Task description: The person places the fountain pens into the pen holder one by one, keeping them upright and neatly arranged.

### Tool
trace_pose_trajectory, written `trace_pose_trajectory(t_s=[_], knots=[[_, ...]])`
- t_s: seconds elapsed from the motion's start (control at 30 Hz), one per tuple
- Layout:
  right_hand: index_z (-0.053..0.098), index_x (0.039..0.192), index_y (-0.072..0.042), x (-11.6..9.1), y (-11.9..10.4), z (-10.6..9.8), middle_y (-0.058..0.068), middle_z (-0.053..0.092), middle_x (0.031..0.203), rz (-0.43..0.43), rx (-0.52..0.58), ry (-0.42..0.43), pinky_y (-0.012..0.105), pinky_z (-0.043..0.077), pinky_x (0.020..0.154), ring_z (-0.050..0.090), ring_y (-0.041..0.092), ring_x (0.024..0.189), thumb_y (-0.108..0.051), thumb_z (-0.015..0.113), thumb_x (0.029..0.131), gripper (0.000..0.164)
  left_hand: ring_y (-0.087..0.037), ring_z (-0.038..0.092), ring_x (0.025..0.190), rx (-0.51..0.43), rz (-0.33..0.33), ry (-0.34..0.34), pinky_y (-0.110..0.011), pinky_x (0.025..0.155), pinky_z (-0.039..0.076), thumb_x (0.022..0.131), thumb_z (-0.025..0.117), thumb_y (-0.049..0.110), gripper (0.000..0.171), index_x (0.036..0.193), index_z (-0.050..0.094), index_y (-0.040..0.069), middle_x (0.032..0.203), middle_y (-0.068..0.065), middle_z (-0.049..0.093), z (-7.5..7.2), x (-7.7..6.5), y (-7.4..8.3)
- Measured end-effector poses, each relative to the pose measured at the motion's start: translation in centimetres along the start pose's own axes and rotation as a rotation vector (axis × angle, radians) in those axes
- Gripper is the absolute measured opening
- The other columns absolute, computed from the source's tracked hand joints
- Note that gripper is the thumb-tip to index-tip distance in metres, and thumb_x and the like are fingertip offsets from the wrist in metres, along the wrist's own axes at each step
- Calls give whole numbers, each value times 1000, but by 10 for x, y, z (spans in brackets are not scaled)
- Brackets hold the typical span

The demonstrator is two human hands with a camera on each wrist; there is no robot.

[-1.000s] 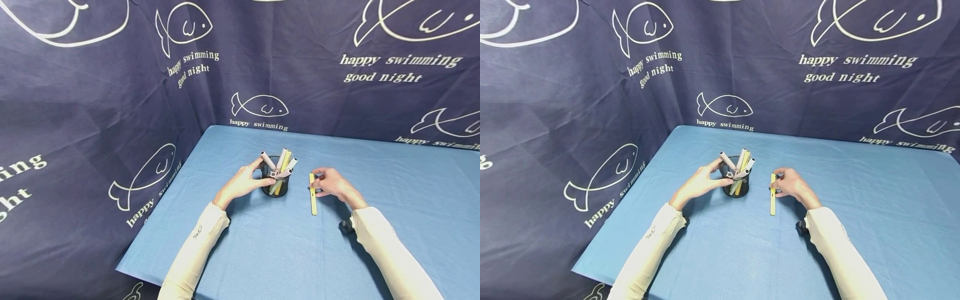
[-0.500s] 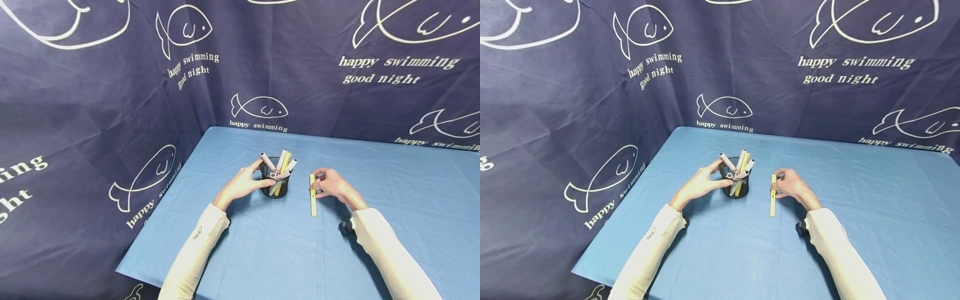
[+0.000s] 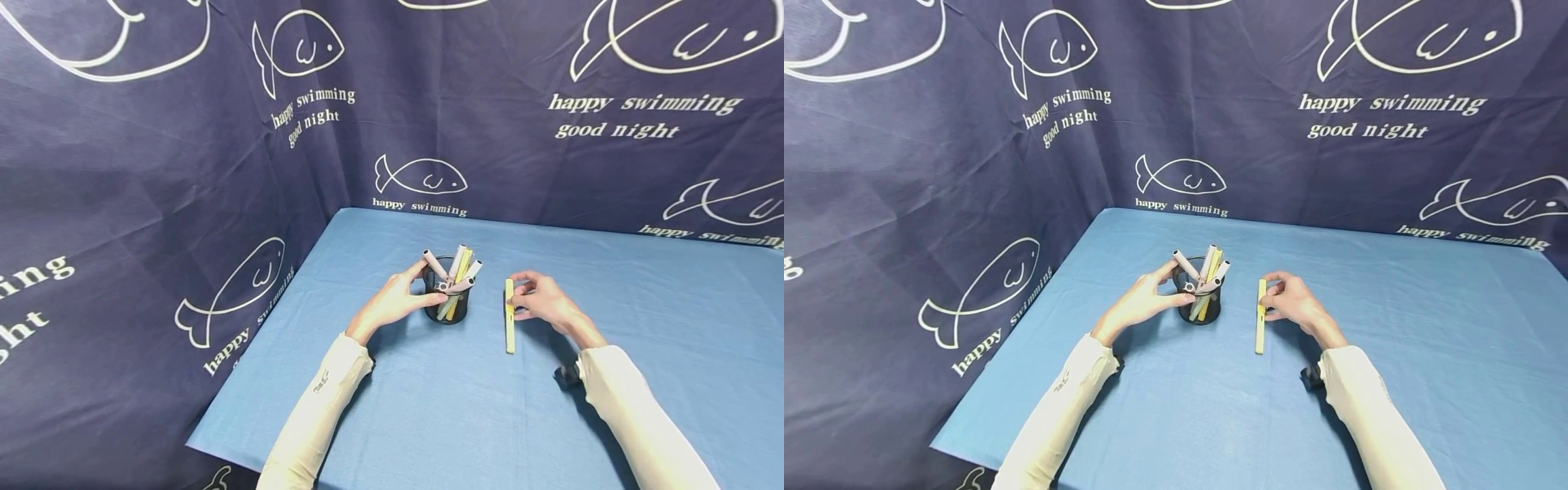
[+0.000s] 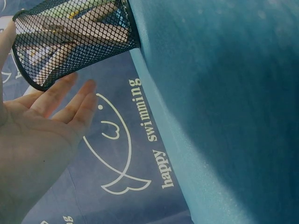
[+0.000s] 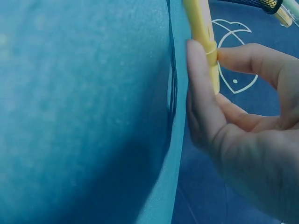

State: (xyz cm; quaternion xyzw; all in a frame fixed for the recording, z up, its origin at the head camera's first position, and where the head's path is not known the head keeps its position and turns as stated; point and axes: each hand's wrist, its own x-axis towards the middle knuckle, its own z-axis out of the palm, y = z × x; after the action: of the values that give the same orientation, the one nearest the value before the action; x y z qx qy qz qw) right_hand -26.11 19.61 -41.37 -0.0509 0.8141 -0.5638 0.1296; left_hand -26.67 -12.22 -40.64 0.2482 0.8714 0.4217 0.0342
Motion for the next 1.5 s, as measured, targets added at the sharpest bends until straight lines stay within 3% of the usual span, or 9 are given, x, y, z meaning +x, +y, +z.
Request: trace_pose_trajectory(t_s=[0.23,0.53,0.7,0.83,0.93,1.03,1.33,1.5], knots=[[36,146,17,-5,4,0,18,51,104,-139,132,44,39,62,75,66,13,82,13,60,92,60,-22,51,137,1,-8,1,-42,112,41,91,76,53,91,164,33,19,150,-13,55,0,-1,1],[38,146,16,-16,-2,-2,19,53,105,-307,182,109,35,62,72,67,10,83,18,60,92,58,-23,51,137,-4,-9,2,-43,112,41,91,76,54,91,164,33,20,150,-12,55,0,0,0],[55,138,0,-19,-6,-2,13,57,102,-384,271,119,35,62,70,68,10,84,18,62,91,50,-22,51,137,-9,-3,1,-43,112,41,90,76,53,90,164,34,21,151,-12,54,-1,0,0],[58,136,-4,-20,-8,-2,13,56,102,-418,290,128,36,62,70,68,10,85,18,64,92,50,-23,51,138,-7,-8,-1,-43,112,41,90,76,54,91,164,34,20,151,-12,53,-1,0,0],[54,140,3,-21,-10,-3,14,55,103,-433,299,137,34,62,71,68,10,86,18,64,92,51,-23,51,138,-7,-10,-2,-43,112,41,90,75,54,91,164,34,20,151,-12,54,-1,0,0],[55,139,2,-22,-13,-3,13,56,104,-448,319,151,33,61,71,68,10,87,19,64,91,52,-23,51,137,-9,-6,-3,-43,112,41,90,76,54,90,163,34,20,150,-12,55,-1,0,0],[62,137,-11,-23,-21,-4,10,57,105,-497,355,182,33,61,72,67,11,90,22,61,90,58,-23,52,137,-4,0,-1,-42,112,41,91,76,53,91,164,34,18,149,-14,55,0,1,-1],[61,138,-9,-25,-26,-4,12,56,106,-523,349,194,32,61,72,67,11,90,21,62,90,57,-23,52,137,-4,-3,2,-43,112,41,91,76,52,90,163,34,19,149,-14,56,0,0,-1]])
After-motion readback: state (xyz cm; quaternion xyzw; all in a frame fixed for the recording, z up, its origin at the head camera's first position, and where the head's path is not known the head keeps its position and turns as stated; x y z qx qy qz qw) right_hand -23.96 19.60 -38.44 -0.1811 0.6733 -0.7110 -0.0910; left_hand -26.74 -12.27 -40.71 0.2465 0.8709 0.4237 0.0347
